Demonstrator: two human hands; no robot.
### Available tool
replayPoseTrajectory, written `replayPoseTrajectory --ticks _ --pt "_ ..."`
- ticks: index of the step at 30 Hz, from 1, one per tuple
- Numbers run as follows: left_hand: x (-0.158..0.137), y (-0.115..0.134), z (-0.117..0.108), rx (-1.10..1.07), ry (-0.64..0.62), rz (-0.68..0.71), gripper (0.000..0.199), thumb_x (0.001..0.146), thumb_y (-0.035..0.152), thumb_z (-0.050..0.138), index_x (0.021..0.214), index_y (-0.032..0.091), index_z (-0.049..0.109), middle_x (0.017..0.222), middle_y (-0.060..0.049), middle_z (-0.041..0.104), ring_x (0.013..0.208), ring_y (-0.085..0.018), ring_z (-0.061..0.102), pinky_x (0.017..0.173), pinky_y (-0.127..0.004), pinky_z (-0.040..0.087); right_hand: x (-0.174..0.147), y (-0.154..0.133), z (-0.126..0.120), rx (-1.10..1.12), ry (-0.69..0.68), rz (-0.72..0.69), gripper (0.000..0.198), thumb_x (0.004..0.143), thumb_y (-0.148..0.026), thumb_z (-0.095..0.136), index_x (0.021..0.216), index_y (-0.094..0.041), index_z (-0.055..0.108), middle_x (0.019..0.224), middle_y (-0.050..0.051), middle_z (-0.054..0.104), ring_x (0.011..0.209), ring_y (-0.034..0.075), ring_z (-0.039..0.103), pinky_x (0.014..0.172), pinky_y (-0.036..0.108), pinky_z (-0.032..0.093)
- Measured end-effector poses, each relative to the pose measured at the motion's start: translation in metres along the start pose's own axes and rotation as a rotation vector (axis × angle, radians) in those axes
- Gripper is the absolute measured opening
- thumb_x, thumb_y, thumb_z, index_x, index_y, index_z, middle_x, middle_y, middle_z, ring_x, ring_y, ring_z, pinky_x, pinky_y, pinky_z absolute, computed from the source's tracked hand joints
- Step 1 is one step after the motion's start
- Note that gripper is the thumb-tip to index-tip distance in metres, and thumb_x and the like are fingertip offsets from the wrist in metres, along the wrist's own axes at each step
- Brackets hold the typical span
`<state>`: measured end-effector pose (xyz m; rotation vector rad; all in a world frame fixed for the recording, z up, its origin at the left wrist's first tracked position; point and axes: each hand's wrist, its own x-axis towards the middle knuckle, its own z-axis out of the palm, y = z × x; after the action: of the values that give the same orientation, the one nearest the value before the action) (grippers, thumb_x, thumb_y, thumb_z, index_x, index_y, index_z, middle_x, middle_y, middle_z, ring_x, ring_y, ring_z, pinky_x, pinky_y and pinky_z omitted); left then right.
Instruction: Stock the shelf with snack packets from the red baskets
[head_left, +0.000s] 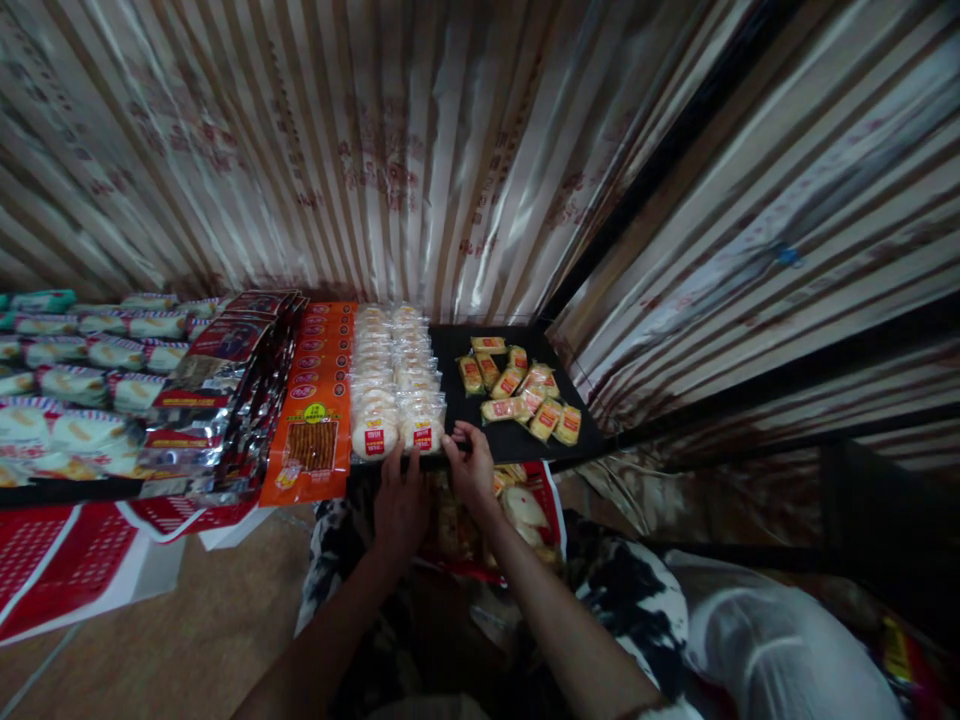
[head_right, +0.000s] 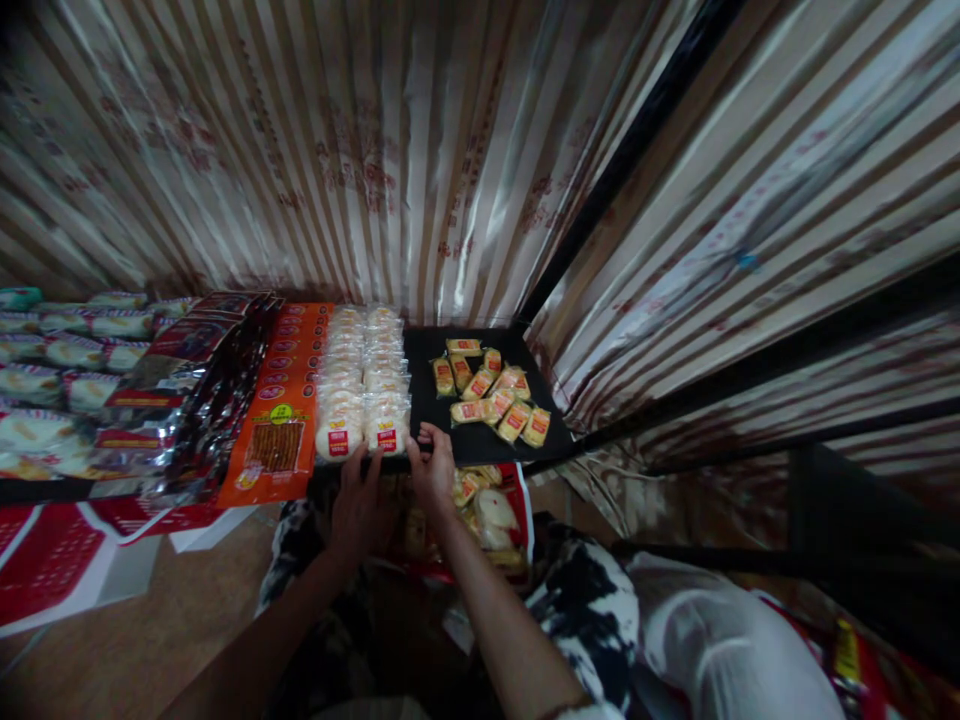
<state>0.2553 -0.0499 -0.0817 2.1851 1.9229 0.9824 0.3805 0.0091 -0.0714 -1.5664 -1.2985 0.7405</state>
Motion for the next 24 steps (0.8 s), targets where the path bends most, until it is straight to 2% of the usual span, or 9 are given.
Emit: replayPoseTrajectory --ticks 3,6,10,13,15,20,24 --pt "-0.010 0.002 0.000 -0.015 0.038 0.036 0.047 0.078 0.009 0.049 0.125 0.013 0.047 0.133 -0.019 0.039 0.126 -0.029 0.037 0.098 -0.043 0.043 -0.018 0.017 -0.022 0.005 0.096 -0.005 0.035 0.083 -0.044 0.047 0.103 -0.016 0.056 0.093 0.008 0.061 0.081 0.017 0.059 0.068 0.029 0.050" --pt "-0.024 0.007 0.005 -0.049 -0.006 0.069 0.044 0.078 0.006 0.046 0.120 0.017 0.052 0.130 -0.016 0.042 0.124 -0.026 0.040 0.097 -0.041 0.045 -0.036 0.040 -0.048 -0.148 0.094 0.026 0.034 0.085 -0.044 0.042 0.094 -0.016 0.059 0.088 0.008 0.065 0.079 0.019 0.060 0.072 0.031 0.049" --pt "-0.042 0.019 0.014 -0.116 -0.177 0.035 0.044 0.079 0.006 0.042 0.120 0.018 0.053 0.133 -0.014 0.041 0.125 -0.025 0.040 0.097 -0.040 0.045 -0.053 0.071 -0.076 -0.527 -0.088 0.137 0.028 0.084 -0.035 0.041 0.091 -0.017 0.062 0.090 0.010 0.066 0.082 0.021 0.061 0.076 0.032 0.047" --pt "-0.053 0.027 0.019 -0.189 -0.334 -0.015 0.044 0.079 0.007 0.040 0.119 0.016 0.054 0.138 -0.015 0.037 0.128 -0.025 0.039 0.099 -0.040 0.043 -0.061 0.085 -0.089 -0.766 -0.238 0.169 0.026 0.083 -0.026 0.044 0.098 -0.016 0.062 0.100 0.012 0.065 0.092 0.022 0.060 0.083 0.031 0.044" --pt "-0.059 0.032 0.021 -0.234 -0.425 -0.051 0.045 0.078 0.006 0.039 0.120 0.014 0.053 0.142 -0.017 0.034 0.126 -0.025 0.042 0.098 -0.039 0.044 -0.063 0.089 -0.095 -0.877 -0.268 0.185 0.029 0.084 -0.024 0.044 0.105 -0.016 0.061 0.109 0.012 0.062 0.102 0.023 0.056 0.088 0.031 0.041" --pt "-0.068 0.039 0.021 -0.252 -0.570 -0.097 0.049 0.077 0.005 0.038 0.122 0.016 0.051 0.143 -0.016 0.034 0.124 -0.024 0.045 0.096 -0.038 0.045 -0.055 0.087 -0.103 -1.034 -0.299 0.275 0.034 0.085 -0.025 0.046 0.115 -0.015 0.057 0.122 0.014 0.055 0.109 0.025 0.050 0.088 0.032 0.038" --pt "-0.071 0.040 0.021 -0.262 -0.565 -0.096 0.047 0.076 0.003 0.037 0.117 0.015 0.055 0.143 -0.015 0.034 0.129 -0.025 0.039 0.102 -0.042 0.039 -0.046 0.086 -0.104 -1.049 -0.379 0.297 0.028 0.085 -0.026 0.046 0.106 -0.013 0.060 0.113 0.014 0.060 0.108 0.024 0.052 0.084 0.029 0.038"
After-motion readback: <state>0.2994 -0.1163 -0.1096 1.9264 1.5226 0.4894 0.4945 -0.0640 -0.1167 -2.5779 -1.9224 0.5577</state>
